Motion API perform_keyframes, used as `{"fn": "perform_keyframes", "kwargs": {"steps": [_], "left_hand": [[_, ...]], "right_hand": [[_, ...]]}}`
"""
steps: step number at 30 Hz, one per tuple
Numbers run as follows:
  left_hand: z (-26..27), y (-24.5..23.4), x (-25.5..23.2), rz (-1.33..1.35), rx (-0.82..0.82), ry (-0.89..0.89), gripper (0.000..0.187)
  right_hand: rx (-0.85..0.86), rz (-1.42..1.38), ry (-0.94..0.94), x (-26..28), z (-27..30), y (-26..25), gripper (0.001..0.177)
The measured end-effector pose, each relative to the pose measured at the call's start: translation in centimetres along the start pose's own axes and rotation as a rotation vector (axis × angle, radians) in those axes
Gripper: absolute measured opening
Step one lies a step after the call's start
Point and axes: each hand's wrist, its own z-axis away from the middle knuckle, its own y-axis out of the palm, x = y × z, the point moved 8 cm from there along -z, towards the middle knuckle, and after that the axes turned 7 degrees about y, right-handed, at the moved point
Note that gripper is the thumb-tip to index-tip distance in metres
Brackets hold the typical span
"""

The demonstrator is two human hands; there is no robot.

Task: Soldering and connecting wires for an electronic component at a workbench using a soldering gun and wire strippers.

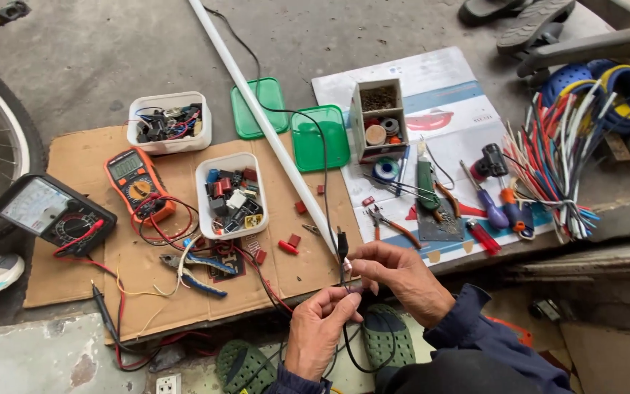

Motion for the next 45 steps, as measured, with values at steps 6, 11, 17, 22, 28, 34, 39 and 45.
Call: {"fn": "perform_keyframes", "kwargs": {"steps": [6, 11, 17, 22, 28, 34, 39, 45], "left_hand": [[0.1, 1.5, -0.2, 0.068, -0.013, 0.142, 0.027], [0.2, 2.7, -1.4, 0.092, -0.064, 0.127, 0.034], [0.3, 1.2, -1.4, -0.072, -0.185, 0.222, 0.024], [0.5, 1.3, -1.2, -0.201, -0.182, 0.175, 0.024], [1.0, 2.1, -1.6, -0.243, -0.071, 0.129, 0.022], [1.1, 3.0, -2.2, -0.181, 0.014, 0.086, 0.023], [0.8, 3.7, -1.6, -0.198, 0.050, 0.079, 0.029], [0.4, 4.8, -0.8, -0.127, 0.068, 0.178, 0.023]], "right_hand": [[0.058, -0.032, -0.066, -1.2, 0.8, -1.2, 0.015], [0.051, -0.045, -0.042, -2.3, 0.8, -2.1, 0.016], [-0.105, 0.125, -0.019, -2.6, 2.5, -5.4, 0.036], [-0.168, 0.527, -0.455, -0.1, 5.4, -5.8, 0.038], [-0.101, 0.881, -0.745, 1.3, 7.0, -3.9, 0.041], [-0.076, 1.028, -0.973, 0.8, 7.3, -3.5, 0.015], [-0.017, 1.098, -1.029, -0.4, 7.6, -3.8, 0.022], [0.051, 0.588, -0.278, -1.8, 5.4, -6.4, 0.024]]}}
